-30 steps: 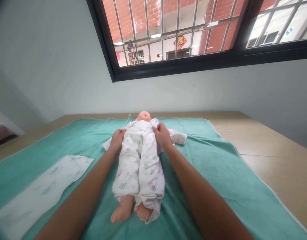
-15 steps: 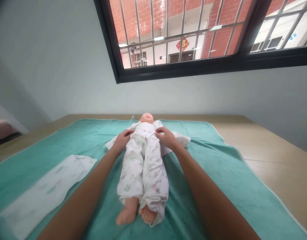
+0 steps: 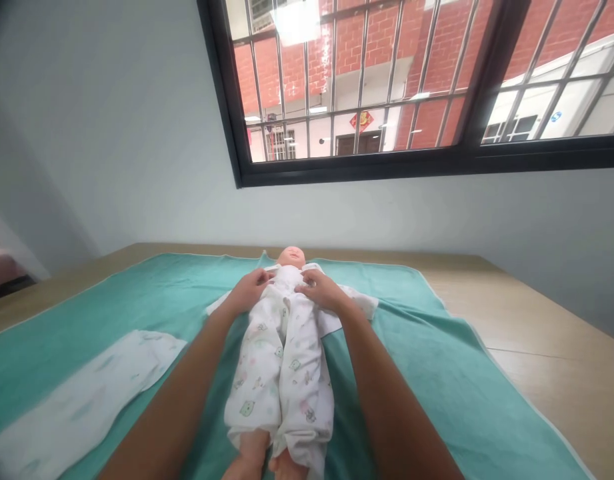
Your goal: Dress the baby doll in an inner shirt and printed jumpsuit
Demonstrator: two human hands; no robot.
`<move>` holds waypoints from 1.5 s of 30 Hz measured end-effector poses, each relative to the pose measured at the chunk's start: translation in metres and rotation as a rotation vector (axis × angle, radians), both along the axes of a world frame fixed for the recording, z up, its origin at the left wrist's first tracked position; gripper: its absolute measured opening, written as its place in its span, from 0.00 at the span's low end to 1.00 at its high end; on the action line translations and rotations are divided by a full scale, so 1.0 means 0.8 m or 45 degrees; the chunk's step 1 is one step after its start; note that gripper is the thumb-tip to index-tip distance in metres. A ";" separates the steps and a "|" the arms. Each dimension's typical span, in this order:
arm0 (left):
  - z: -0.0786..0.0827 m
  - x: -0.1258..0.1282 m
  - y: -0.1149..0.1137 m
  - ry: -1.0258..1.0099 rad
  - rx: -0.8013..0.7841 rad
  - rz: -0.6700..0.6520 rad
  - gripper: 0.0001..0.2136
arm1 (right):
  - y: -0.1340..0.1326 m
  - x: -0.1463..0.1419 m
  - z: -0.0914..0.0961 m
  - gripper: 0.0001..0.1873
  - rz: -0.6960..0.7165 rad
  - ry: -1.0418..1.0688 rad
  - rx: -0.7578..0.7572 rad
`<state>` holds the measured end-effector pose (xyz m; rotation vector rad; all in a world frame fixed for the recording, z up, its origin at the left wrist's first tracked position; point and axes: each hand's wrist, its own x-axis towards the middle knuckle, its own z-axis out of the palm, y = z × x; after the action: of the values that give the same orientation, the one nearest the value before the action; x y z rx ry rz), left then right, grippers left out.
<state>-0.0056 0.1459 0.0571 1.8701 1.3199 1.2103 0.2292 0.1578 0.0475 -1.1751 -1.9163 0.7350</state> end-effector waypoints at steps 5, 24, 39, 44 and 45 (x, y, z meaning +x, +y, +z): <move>-0.011 0.007 0.022 0.066 0.086 0.193 0.09 | 0.005 -0.015 -0.016 0.14 -0.305 -0.039 0.149; -0.005 -0.006 0.014 -0.154 -0.177 -0.021 0.09 | 0.021 -0.004 -0.021 0.09 -0.111 0.389 -0.145; -0.033 0.001 0.041 -0.016 -0.125 0.337 0.13 | 0.030 -0.014 -0.028 0.08 -0.453 -0.017 0.065; -0.036 0.002 0.043 -0.019 -0.170 0.361 0.13 | 0.033 -0.020 -0.039 0.08 -0.562 -0.019 0.158; -0.035 0.003 0.041 -0.006 -0.179 0.343 0.11 | 0.032 -0.019 -0.039 0.08 -0.561 -0.019 0.161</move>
<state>-0.0036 0.1790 0.0292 1.6283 1.6500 1.2156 0.2141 0.1835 0.0163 -1.4551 -1.6057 0.3626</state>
